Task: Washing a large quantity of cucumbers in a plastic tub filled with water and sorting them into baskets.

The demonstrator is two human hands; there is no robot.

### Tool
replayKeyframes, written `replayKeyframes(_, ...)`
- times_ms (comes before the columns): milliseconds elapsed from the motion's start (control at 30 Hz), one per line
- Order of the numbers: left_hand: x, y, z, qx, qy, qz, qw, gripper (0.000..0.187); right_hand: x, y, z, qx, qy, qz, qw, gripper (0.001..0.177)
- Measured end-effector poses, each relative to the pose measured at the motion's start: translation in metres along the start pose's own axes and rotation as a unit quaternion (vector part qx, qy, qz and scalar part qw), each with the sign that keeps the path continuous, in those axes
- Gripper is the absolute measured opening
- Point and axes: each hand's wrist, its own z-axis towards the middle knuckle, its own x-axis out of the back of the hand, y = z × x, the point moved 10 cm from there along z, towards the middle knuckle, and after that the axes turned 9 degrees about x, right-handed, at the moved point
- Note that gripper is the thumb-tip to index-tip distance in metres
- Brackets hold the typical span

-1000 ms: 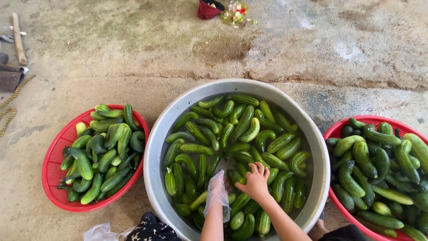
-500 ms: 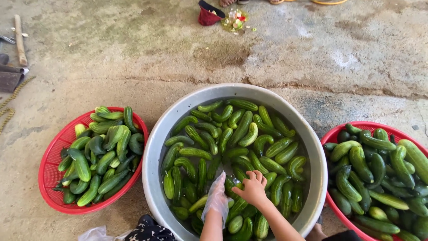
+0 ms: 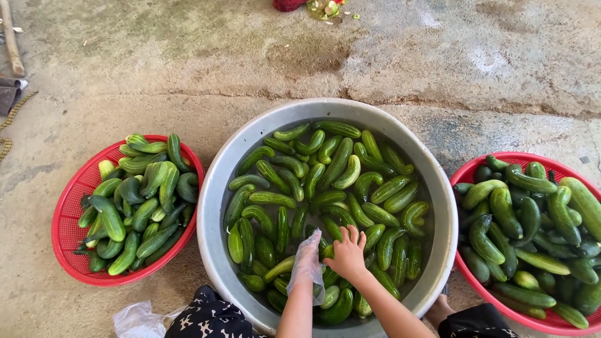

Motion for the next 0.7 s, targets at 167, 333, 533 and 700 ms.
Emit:
replayKeyframes(167,-0.002,-0.023,0.030,0.029,-0.038,-0.010,0.999,0.074,-0.008,-0.005,0.001,0.005,-0.007,-0.005,1.000,0.058)
replayKeyframes(333,0.000,-0.025,0.018,0.046,-0.029,-0.032,0.998,0.052,0.003,-0.005,-0.001,0.012,-0.008,0.022,1.000,0.054)
replayKeyframes(533,-0.006,0.004,-0.050,-0.016,0.003,-0.020,1.000,0.050,0.022,-0.004,0.000,0.013,0.014,0.073,0.997,0.052)
replayKeyframes(700,-0.016,0.031,-0.075,-0.030,0.004,-0.029,0.999,0.050,0.045,-0.005,-0.002,0.009,0.017,0.124,0.992,0.057)
